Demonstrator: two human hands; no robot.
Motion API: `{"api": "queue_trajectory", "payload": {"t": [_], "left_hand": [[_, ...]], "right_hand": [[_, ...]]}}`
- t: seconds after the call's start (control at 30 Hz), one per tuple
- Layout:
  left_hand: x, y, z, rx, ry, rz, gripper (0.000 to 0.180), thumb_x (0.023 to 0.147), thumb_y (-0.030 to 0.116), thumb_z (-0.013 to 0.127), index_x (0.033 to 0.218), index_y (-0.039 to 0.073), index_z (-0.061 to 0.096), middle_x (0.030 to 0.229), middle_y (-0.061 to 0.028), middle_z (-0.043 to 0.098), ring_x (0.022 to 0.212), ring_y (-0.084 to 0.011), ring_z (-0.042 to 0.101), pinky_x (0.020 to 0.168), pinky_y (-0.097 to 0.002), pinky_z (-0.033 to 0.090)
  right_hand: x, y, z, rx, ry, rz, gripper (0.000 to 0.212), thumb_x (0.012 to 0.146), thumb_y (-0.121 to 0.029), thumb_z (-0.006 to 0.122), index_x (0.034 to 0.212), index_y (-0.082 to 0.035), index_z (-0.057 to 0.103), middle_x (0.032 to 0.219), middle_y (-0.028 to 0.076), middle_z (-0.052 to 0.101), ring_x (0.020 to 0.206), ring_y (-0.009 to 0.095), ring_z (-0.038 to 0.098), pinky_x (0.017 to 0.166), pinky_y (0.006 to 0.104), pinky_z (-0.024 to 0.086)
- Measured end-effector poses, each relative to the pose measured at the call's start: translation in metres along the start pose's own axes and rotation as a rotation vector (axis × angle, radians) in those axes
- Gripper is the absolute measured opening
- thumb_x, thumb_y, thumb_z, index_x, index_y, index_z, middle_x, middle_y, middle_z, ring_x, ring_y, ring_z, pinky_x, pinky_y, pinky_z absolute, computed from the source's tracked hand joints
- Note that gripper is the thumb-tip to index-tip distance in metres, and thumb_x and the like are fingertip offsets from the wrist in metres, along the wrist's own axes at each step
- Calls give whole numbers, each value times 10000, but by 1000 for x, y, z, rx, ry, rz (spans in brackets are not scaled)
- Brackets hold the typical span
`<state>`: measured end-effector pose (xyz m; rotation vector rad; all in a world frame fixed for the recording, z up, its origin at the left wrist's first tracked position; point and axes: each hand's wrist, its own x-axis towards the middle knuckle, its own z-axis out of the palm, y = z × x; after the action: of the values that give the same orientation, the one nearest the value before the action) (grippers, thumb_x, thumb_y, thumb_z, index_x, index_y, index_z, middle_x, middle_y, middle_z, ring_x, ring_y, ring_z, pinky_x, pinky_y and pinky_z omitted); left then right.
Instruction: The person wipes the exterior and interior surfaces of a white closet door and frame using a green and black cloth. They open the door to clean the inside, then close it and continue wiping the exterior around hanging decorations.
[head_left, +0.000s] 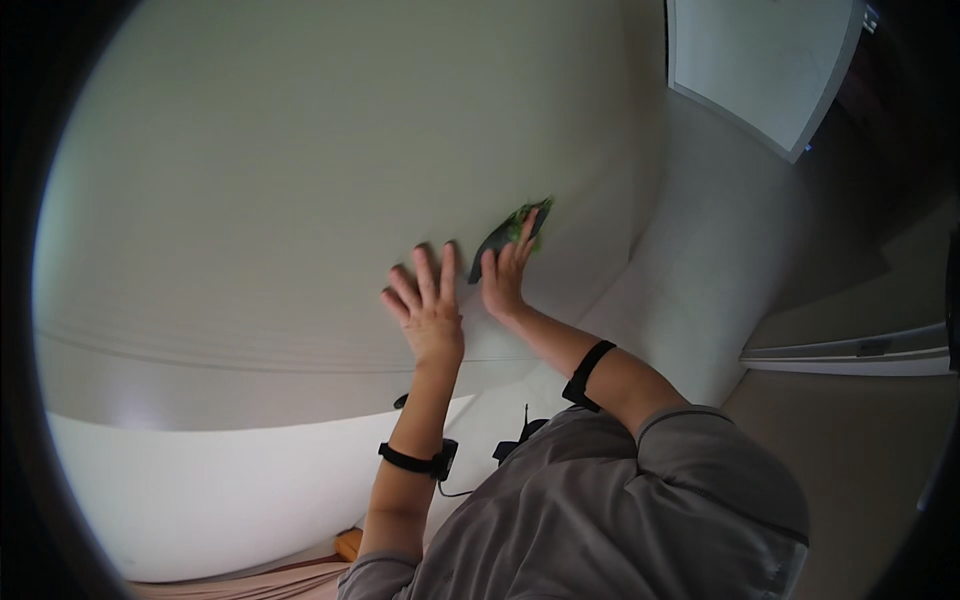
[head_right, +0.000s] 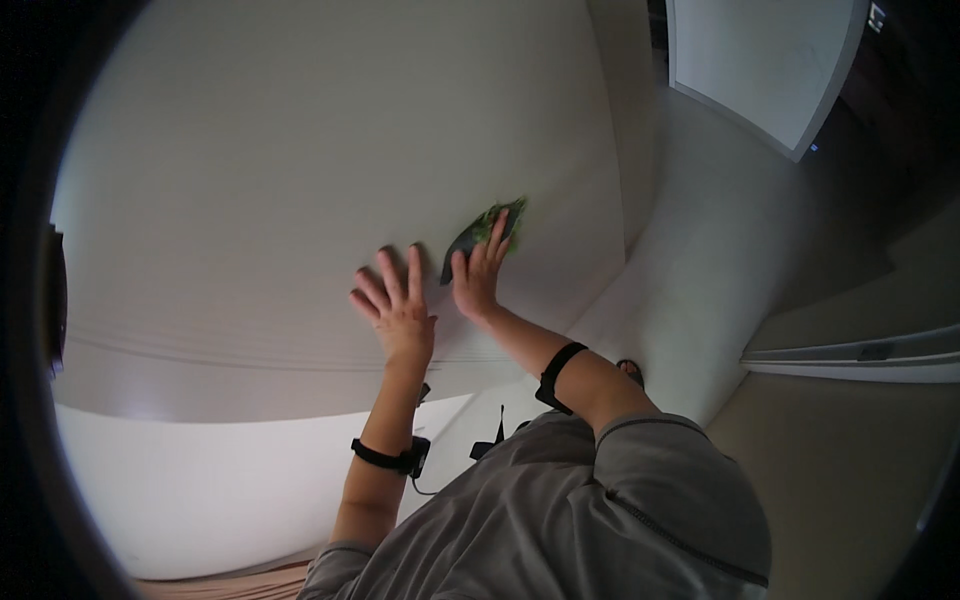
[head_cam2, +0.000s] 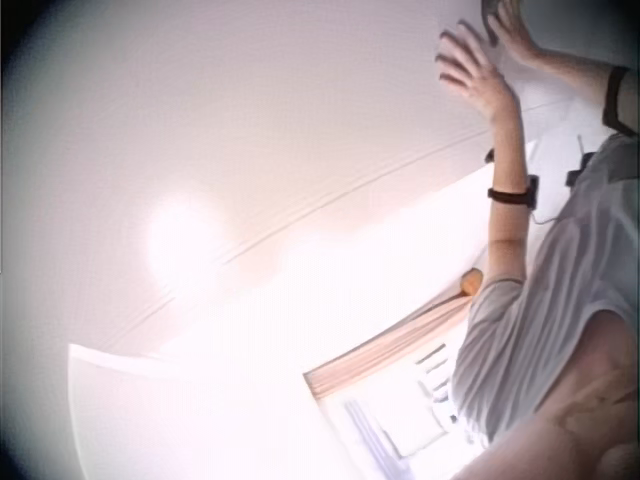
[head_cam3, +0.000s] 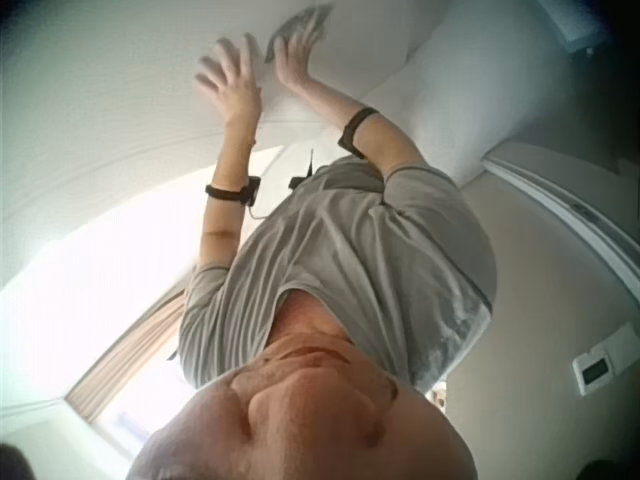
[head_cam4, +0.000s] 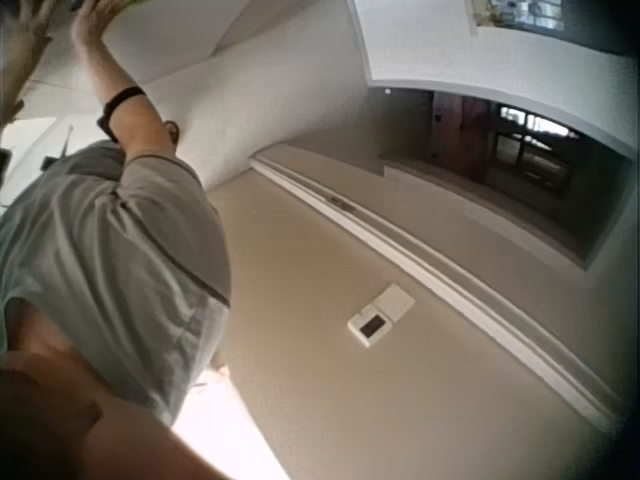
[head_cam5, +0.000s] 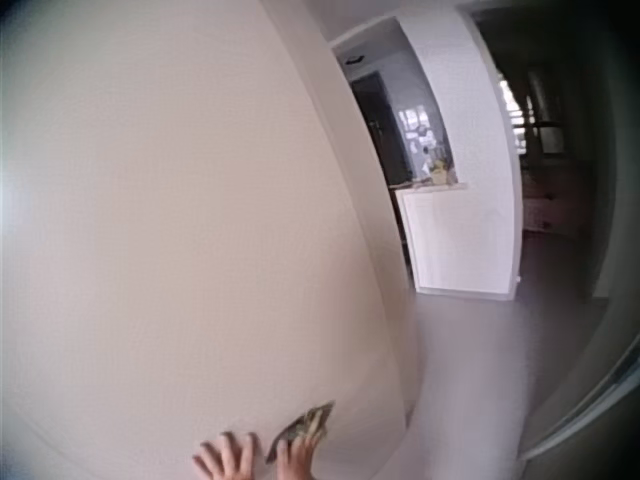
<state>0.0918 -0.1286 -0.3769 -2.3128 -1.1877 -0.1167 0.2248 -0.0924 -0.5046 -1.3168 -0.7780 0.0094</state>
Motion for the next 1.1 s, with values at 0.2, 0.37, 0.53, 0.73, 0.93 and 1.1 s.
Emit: {"api": "queue_trajectory", "payload": {"t": [0.2,0.37,0.53,0.73,0.93,1.1], "left_hand": [[-15,-23,22,130,-32,-58,1342,725,446,1022,1790,348,211,1791,-196,205,1517,-635,292,1188,-844,289],[-12,-35,41,122,46,-62,1415,709,530,1019,1806,311,152,1813,-286,105,1527,-751,187,1166,-938,198],[-18,-44,59,170,76,-40,1406,731,625,975,1803,232,156,1803,-365,101,1537,-805,83,1175,-940,114],[-16,-40,60,151,89,-73,1406,751,671,948,1804,264,110,1794,-352,92,1515,-818,90,1138,-967,130],[-13,-33,51,190,132,-43,1351,752,721,920,1776,152,247,1777,-403,149,1537,-821,30,1175,-936,102],[-12,-31,47,189,105,-55,1325,779,741,888,1775,165,232,1764,-403,178,1515,-828,86,1167,-936,121]], "right_hand": [[128,89,-37,92,213,382,813,1216,-521,288,1776,33,85,1883,220,13,1710,493,53,1385,564,84],[188,135,-66,353,411,578,837,1207,-583,256,1795,-15,71,1883,210,42,1711,469,126,1391,540,130],[234,88,-44,162,452,1092,849,1189,-636,220,1801,-54,144,1876,212,127,1708,430,195,1374,531,182],[273,-9,-39,-46,296,-106,815,1155,-492,411,1733,67,278,1847,283,172,1639,571,235,1353,633,137],[237,64,-69,-347,57,-377,751,1096,-416,515,1644,94,452,1847,255,188,1619,621,233,1319,733,174],[168,155,-60,-7,205,344,900,1155,-569,403,1770,37,147,1878,225,74,1670,566,166,1357,642,181]]}}
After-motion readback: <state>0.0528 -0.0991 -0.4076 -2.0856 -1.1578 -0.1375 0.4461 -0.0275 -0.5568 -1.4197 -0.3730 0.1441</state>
